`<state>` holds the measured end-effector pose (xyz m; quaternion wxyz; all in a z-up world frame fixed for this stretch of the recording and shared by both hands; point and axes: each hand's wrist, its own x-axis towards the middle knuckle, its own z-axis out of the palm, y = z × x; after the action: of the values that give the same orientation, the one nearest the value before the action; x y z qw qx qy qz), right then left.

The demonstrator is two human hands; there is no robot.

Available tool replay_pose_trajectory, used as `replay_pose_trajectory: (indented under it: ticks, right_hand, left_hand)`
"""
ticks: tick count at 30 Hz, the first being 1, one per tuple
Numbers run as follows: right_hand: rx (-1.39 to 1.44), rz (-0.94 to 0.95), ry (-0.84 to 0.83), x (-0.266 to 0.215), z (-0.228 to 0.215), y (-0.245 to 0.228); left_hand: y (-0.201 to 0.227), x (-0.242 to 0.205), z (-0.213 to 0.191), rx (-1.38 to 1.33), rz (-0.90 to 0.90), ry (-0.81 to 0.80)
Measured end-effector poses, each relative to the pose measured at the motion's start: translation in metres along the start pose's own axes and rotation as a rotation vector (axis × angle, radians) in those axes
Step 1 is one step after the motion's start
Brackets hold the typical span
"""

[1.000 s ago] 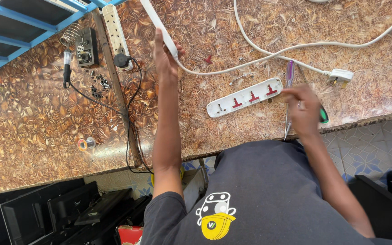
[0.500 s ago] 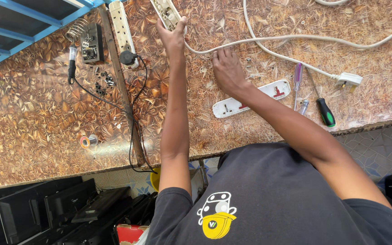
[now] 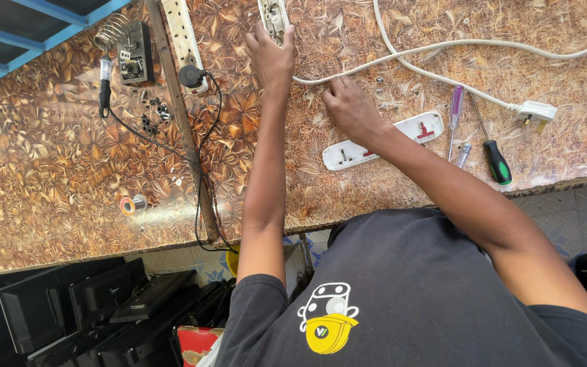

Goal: The person assembles a power strip by inserting red plastic components into the housing and securing them with screws. They use a screwdriver to tighten the screws and ensure the components are firmly in place.

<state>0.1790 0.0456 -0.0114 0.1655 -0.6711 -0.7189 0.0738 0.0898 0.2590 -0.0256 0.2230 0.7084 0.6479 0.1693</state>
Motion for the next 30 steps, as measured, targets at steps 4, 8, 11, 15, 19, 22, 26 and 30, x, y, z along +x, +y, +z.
replay_pose_trajectory:
  ticks: [4, 8, 11, 15, 19, 22, 26, 30]
  right_hand:
    - [0.000, -0.006, -0.021, 0.005, 0.006, 0.001]
    - [0.013, -0.023, -0.039, 0.007, 0.005, 0.002]
    - [-0.033, -0.031, -0.088, 0.009, 0.005, 0.002]
    - [0.008, -0.031, -0.101, 0.011, 0.004, 0.003]
    - [0.067, 0.010, -0.172, 0.016, 0.000, 0.004]
    - [0.085, 0.018, -0.194, 0.018, 0.002, 0.005]
    - [0.072, 0.042, -0.193, 0.017, 0.000, 0.003]
    - [0.110, 0.107, -0.147, 0.015, 0.007, 0.005]
  left_hand:
    - [0.004, -0.019, -0.017, 0.017, -0.008, -0.036]
    - [-0.009, -0.054, -0.024, 0.026, 0.106, 0.111]
    - [-0.004, -0.104, -0.048, -0.194, 0.247, 0.207]
    - [-0.019, -0.153, -0.065, -0.337, 0.326, 0.037]
    - [-0.035, -0.194, -0.065, -0.343, 0.296, -0.099]
    - [-0.035, -0.233, -0.063, -0.399, 0.381, -0.083]
    - [-0.045, -0.269, -0.054, -0.345, 0.483, -0.150]
    - [-0.055, -0.281, -0.046, -0.182, 0.599, -0.164]
